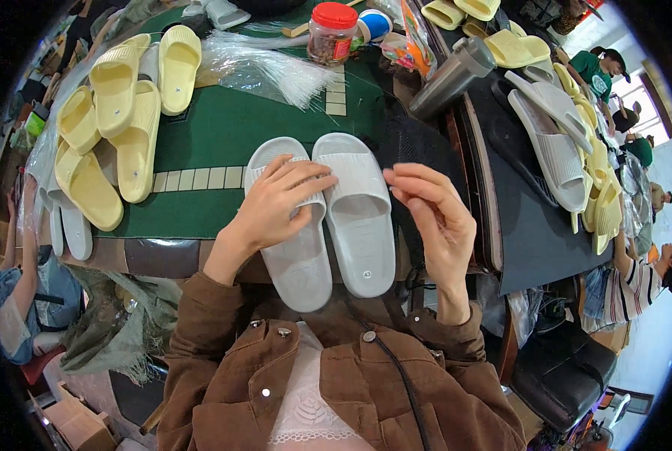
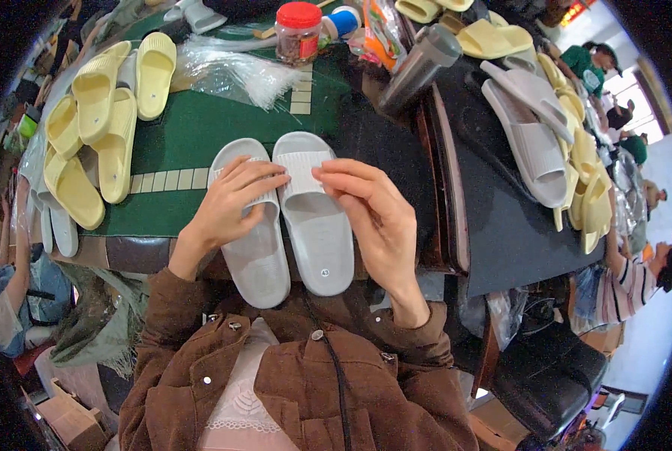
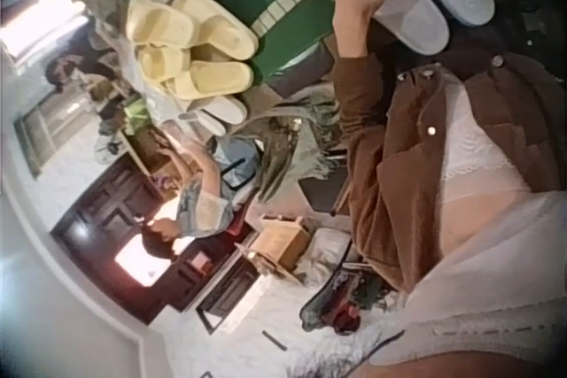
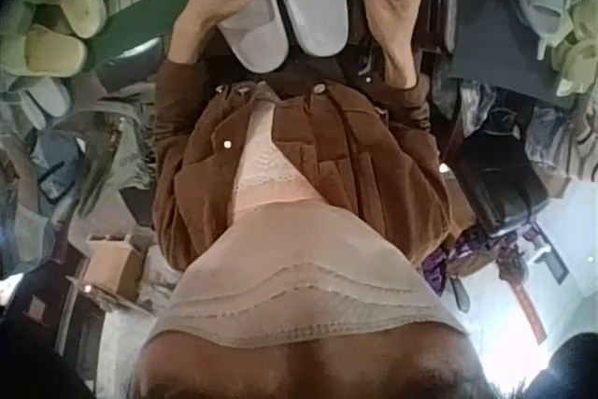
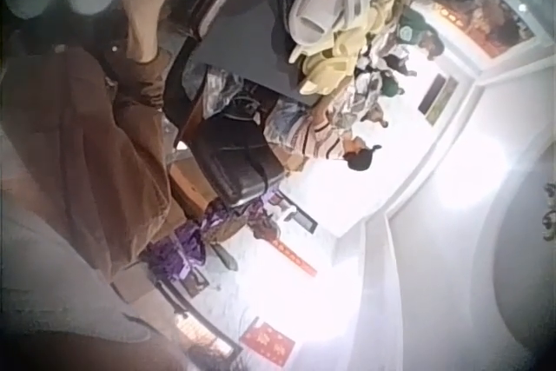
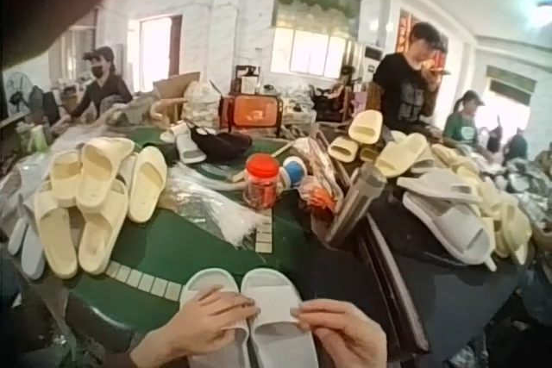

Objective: Inspecting and organizing plastic slippers during the manufacturing process.

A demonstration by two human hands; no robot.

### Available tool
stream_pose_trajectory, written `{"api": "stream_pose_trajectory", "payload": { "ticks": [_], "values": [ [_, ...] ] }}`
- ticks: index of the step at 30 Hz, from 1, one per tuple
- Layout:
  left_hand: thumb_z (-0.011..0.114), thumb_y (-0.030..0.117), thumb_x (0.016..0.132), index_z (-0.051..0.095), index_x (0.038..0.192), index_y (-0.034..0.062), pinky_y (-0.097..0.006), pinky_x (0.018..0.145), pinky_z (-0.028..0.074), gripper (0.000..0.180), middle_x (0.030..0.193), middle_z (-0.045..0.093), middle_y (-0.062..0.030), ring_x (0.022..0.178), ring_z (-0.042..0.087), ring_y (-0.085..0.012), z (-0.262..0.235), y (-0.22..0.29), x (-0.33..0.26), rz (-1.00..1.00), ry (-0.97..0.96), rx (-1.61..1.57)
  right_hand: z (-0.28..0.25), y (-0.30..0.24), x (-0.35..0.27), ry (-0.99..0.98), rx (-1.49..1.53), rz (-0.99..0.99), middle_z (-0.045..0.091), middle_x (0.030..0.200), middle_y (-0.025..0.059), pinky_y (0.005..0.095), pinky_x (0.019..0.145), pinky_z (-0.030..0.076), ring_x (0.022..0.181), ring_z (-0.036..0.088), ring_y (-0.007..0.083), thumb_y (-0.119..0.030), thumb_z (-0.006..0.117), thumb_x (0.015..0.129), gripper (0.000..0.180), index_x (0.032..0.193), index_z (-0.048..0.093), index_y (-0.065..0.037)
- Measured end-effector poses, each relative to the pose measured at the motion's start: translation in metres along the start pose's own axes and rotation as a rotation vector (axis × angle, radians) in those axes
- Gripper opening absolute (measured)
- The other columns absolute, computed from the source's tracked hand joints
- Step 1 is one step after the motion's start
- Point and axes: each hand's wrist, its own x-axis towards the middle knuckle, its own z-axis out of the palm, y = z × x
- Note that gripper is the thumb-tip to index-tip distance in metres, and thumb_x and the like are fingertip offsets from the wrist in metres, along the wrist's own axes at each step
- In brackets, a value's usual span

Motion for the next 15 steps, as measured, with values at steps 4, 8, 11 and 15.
{"api": "stream_pose_trajectory", "payload": {
  "ticks": [4,8,11,15],
  "values": [
    [0.063,0.005,0.072,0.056,0.123,0.0105,-0.043,0.101,0.036,0.051,0.124,0.056,-0.0063,0.114,0.051,-0.0276,-0.003,0.012,-0.002,0.026,0.088,0.043,0.010,-0.013,-0.002,0.039,0.177,0.029,0.040,0.136,0.0164,0.0345,0.106,0.037,0.124,0.047,0.0259,0.018,0.039,0.084,0.038,0.117,0.051,0.005],
    [0.067,0.004,0.073,0.055,0.124,0.0049,-0.037,0.093,0.043,0.053,0.127,0.054,-0.0109,0.109,0.055,-0.0281,-0.013,0.044,-0.003,-0.023,0.266,-0.141,0.014,-0.019,-0.008,-0.087,0.282,0.066,0.046,0.131,0.0159,0.0327,0.102,0.039,0.121,0.050,0.0249,0.020,0.035,0.081,0.044,0.116,0.053,0.002],
    [0.066,0.003,0.076,0.054,0.123,0.0013,-0.037,0.087,0.046,0.049,0.127,0.053,-0.0154,0.104,0.056,-0.0286,-0.011,0.073,-0.002,-0.009,0.304,-0.506,0.017,-0.024,-0.011,-0.329,0.151,0.020,0.049,0.125,0.0219,0.0376,0.098,0.044,0.115,0.055,0.0312,0.018,0.037,0.081,0.037,0.110,0.054,0.004],
    [0.063,0.002,0.081,0.061,0.106,-0.0021,-0.035,0.082,0.049,0.026,0.109,0.062,-0.0151,0.097,0.061,-0.0287,0.000,0.078,-0.020,-0.084,0.100,-0.705,0.013,-0.040,-0.010,-0.386,0.132,-0.066,0.052,0.120,0.0229,0.0378,0.092,0.049,0.106,0.060,0.0309,0.018,0.040,0.082,0.032,0.107,0.054,0.004]
  ]
}}
